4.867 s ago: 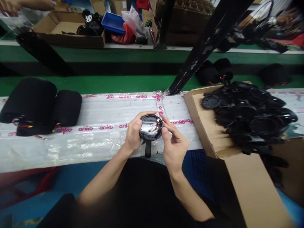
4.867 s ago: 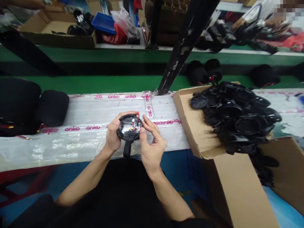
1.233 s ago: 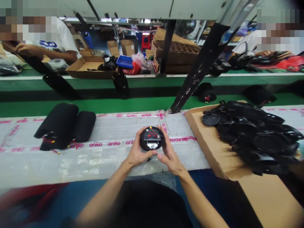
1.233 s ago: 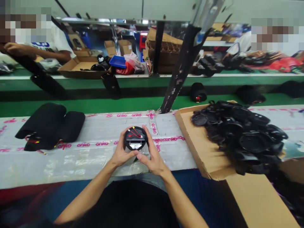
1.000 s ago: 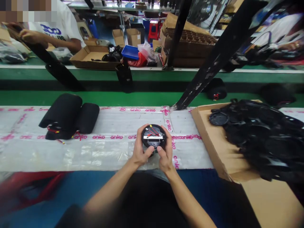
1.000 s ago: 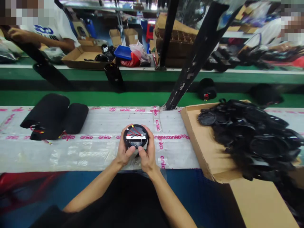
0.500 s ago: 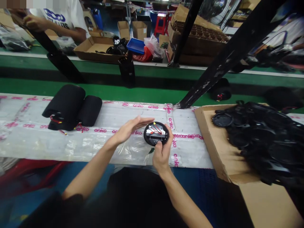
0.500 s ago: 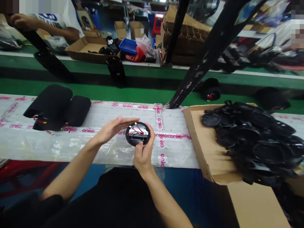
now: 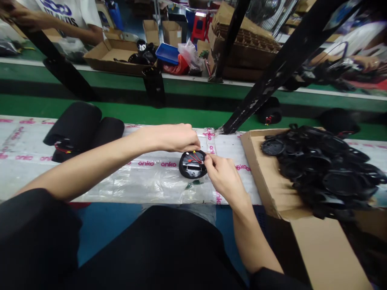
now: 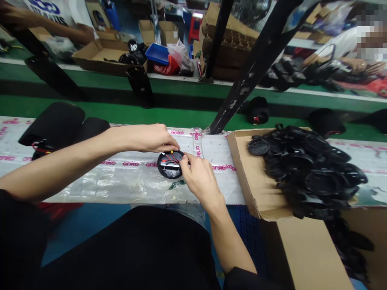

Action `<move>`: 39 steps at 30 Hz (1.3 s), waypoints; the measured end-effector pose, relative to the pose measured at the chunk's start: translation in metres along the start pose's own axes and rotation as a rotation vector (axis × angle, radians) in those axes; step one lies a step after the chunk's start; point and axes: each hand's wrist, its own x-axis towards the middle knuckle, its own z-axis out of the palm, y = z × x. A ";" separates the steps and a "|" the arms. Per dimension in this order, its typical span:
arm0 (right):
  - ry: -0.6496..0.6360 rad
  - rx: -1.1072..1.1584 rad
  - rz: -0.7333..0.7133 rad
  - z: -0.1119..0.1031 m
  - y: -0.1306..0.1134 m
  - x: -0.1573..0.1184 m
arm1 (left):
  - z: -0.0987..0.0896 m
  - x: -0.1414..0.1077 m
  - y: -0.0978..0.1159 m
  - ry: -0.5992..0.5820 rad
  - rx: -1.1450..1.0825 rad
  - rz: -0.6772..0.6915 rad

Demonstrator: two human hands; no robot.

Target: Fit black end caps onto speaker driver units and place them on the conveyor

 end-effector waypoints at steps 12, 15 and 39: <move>-0.091 -0.076 -0.029 -0.012 -0.016 0.009 | -0.019 0.021 0.022 -0.285 0.007 0.004; -0.088 -0.070 -0.006 -0.008 -0.017 0.008 | -0.027 0.030 0.023 -0.376 -0.060 -0.020; 0.285 0.410 -0.322 0.021 0.017 0.017 | 0.046 -0.108 0.023 0.381 -0.159 0.080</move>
